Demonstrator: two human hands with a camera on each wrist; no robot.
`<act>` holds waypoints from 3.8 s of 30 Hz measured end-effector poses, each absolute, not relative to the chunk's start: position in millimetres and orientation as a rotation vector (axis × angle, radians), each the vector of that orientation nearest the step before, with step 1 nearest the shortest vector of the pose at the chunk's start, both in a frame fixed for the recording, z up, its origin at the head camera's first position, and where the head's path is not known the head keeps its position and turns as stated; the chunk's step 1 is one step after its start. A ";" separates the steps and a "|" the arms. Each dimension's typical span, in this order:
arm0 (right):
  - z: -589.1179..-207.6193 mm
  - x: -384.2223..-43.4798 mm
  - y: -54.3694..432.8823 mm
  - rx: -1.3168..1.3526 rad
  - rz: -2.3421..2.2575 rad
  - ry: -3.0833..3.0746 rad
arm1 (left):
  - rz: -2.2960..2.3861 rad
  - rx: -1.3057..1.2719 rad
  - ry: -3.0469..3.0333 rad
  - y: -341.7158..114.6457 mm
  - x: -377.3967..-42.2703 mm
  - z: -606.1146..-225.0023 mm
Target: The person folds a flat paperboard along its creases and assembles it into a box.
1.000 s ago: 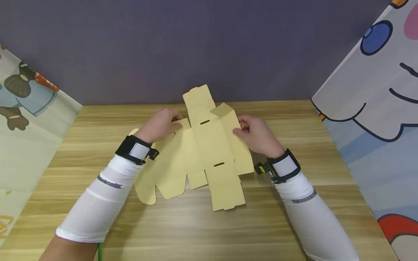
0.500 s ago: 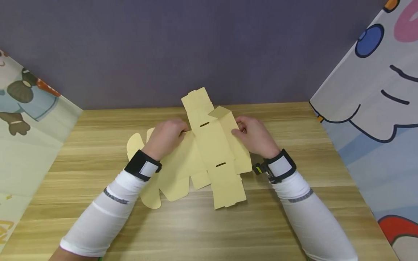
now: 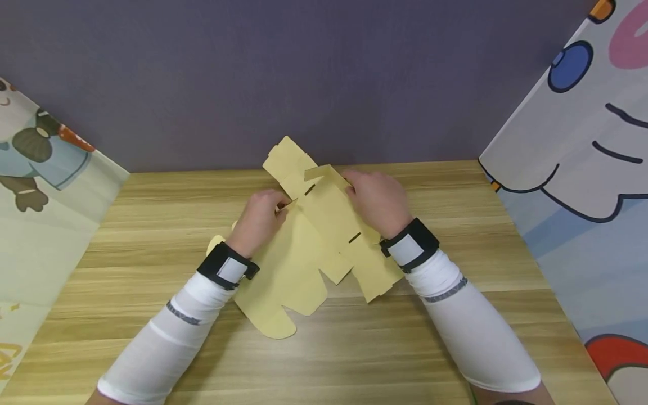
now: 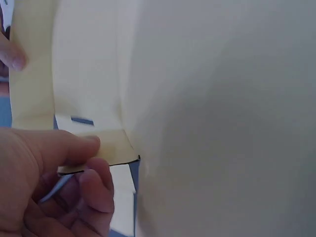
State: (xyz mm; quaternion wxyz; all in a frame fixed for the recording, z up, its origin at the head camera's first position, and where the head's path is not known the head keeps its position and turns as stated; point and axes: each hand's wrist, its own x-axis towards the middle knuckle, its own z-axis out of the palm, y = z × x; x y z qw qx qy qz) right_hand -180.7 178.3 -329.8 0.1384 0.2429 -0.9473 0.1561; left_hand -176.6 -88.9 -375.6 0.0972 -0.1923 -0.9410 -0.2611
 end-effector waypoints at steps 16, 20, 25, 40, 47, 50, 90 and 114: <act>-351.4 -175.4 132.0 0.891 -0.094 -2.370 | -1.395 -0.287 -2.852 -88.5 -160.7 -406.2; -355.3 -169.7 128.6 0.915 -0.181 -2.346 | -1.508 -0.235 -2.833 -87.8 -156.4 -411.6; -357.7 -160.2 126.0 0.933 -0.208 -2.352 | -1.671 -0.195 -2.775 -88.3 -153.6 -414.9; -357.8 -134.5 119.6 0.961 -0.200 -2.346 | -1.594 -0.250 -2.785 -87.4 -146.5 -418.0; -359.2 -131.0 118.6 0.958 -0.197 -2.368 | -1.269 -0.426 -2.790 -79.4 -140.9 -414.8; -361.3 -128.2 118.2 0.975 -0.201 -2.374 | -1.268 -0.419 -2.777 -78.9 -139.3 -415.4; -371.2 -123.0 117.8 0.991 -0.281 -2.325 | -1.354 0.005 -2.900 -148.9 -146.1 -420.3; -370.0 -123.6 118.1 0.989 -0.274 -2.339 | -1.075 -0.508 -2.977 -134.0 -126.9 -420.4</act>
